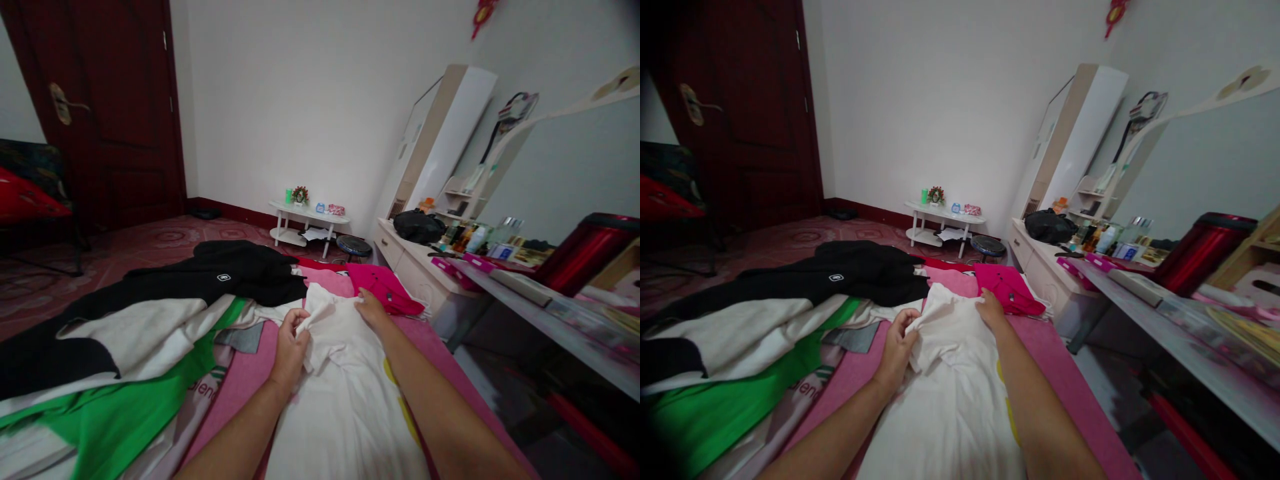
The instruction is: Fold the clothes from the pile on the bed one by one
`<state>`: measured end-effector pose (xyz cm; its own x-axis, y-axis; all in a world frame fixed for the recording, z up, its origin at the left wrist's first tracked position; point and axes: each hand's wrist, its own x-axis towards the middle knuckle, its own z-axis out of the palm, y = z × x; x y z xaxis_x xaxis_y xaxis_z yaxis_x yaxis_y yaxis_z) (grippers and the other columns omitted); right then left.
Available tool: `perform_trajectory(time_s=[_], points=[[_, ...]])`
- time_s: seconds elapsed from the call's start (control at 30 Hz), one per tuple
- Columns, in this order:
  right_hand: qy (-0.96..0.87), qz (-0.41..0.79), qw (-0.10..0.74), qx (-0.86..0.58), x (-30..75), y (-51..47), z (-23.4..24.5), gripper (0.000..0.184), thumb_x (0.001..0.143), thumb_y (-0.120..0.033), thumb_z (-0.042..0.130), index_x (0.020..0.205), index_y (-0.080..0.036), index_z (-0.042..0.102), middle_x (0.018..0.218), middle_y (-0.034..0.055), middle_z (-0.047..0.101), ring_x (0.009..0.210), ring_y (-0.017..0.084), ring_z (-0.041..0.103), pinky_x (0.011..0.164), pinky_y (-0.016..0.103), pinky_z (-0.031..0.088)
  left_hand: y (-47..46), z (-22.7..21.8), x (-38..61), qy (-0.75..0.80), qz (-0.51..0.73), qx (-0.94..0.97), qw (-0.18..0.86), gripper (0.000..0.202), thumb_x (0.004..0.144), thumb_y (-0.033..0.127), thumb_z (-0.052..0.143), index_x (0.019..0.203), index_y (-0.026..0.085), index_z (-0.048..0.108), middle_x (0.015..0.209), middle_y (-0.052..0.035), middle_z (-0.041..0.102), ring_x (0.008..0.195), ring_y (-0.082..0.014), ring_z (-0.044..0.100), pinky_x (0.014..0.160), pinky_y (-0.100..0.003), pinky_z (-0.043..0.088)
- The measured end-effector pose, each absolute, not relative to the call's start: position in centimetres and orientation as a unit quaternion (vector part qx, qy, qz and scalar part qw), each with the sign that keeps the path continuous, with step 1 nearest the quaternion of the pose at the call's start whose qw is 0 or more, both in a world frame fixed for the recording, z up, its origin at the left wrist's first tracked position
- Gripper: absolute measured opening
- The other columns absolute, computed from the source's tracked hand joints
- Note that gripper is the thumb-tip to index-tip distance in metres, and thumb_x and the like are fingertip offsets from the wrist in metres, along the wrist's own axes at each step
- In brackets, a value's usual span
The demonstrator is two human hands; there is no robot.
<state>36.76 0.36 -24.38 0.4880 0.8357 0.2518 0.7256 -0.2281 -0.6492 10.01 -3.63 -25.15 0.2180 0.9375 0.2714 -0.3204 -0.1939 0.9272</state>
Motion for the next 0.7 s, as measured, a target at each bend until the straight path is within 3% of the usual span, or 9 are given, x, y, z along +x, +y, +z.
perform_trajectory(time_s=[0.1, 0.23, 0.37, 0.47, 0.53, 0.63, 0.7], points=[[-0.518, 0.103, 0.371, -0.764, 35.2, -0.3, -24.1, 0.039, 0.067, -0.008, 0.068, 0.106, -0.012, 0.066, 0.122, 0.0131, 0.062, 0.121, 0.026, 0.050, 0.106, 0.037, 0.034, -3.5, -25.3, 10.1, 0.295, 0.558, 0.527, 0.569, 0.026, 0.064, 0.016, 0.045, 0.089, 0.021, 0.050, 0.080, 0.0017, 0.056, 0.074, -0.0142, 0.054, 0.061, -0.020, 0.041], [-0.523, 0.121, 0.426, -0.728, 31.7, -2.4, -23.9, 0.041, 0.077, -0.021, 0.060, 0.117, -0.012, 0.062, 0.134, 0.0145, 0.054, 0.130, 0.027, 0.041, 0.111, 0.038, 0.026, -2.9, -25.9, 10.3, 0.330, 0.565, 0.503, 0.565, 0.021, 0.064, 0.019, 0.049, 0.084, 0.019, 0.052, 0.077, 0.0016, 0.056, 0.071, -0.0135, 0.054, 0.060, -0.020, 0.041], [-0.515, 0.186, 0.505, -0.667, 27.9, -5.5, -25.7, 0.044, 0.079, -0.041, 0.061, 0.114, -0.016, 0.064, 0.125, 0.0110, 0.062, 0.121, 0.025, 0.052, 0.107, 0.035, 0.033, -2.3, -26.4, 10.4, 0.351, 0.574, 0.446, 0.590, 0.022, 0.061, 0.021, 0.053, 0.083, 0.018, 0.053, 0.076, 0.0010, 0.059, 0.066, -0.0133, 0.056, 0.058, -0.021, 0.043], [-0.428, 0.224, 0.622, -0.616, 27.2, -7.2, -27.1, 0.054, 0.078, -0.059, 0.053, 0.111, -0.017, 0.062, 0.119, 0.0122, 0.064, 0.114, 0.026, 0.057, 0.103, 0.040, 0.038, -3.0, -24.9, 10.1, 0.283, 0.593, 0.481, 0.581, 0.021, 0.060, 0.018, 0.058, 0.081, 0.018, 0.054, 0.096, -0.0047, 0.065, 0.081, -0.0156, 0.062, 0.068, -0.023, 0.046], [-0.354, 0.235, 0.693, -0.583, 27.9, -7.7, -27.6, 0.063, 0.079, -0.068, 0.040, 0.110, -0.017, 0.059, 0.116, 0.0131, 0.065, 0.109, 0.026, 0.061, 0.097, 0.042, 0.044, -4.1, -22.9, 9.8, 0.186, 0.534, 0.572, 0.594, 0.014, 0.064, 0.019, 0.061, 0.077, 0.016, 0.057, 0.103, -0.0084, 0.066, 0.087, -0.0171, 0.063, 0.072, -0.024, 0.047], [-0.282, 0.240, 0.744, -0.556, 29.7, -7.9, -27.7, 0.065, 0.075, -0.075, 0.034, 0.098, -0.019, 0.058, 0.105, 0.0129, 0.068, 0.103, 0.025, 0.063, 0.090, 0.041, 0.048, -5.3, -20.3, 9.6, 0.106, 0.400, 0.649, 0.638, 0.018, 0.078, 0.031, 0.057, 0.079, 0.013, 0.061, 0.082, -0.0093, 0.070, 0.063, -0.0152, 0.064, 0.057, -0.024, 0.046], [-0.259, 0.250, 0.754, -0.549, 30.5, -7.8, -27.7, 0.062, 0.070, -0.076, 0.041, 0.089, -0.020, 0.058, 0.094, 0.0117, 0.069, 0.098, 0.025, 0.064, 0.086, 0.039, 0.050, -5.3, -20.0, 9.7, 0.133, 0.402, 0.650, 0.631, 0.026, 0.083, 0.037, 0.053, 0.082, 0.013, 0.061, 0.074, -0.0072, 0.069, 0.055, -0.0135, 0.061, 0.051, -0.022, 0.042]])
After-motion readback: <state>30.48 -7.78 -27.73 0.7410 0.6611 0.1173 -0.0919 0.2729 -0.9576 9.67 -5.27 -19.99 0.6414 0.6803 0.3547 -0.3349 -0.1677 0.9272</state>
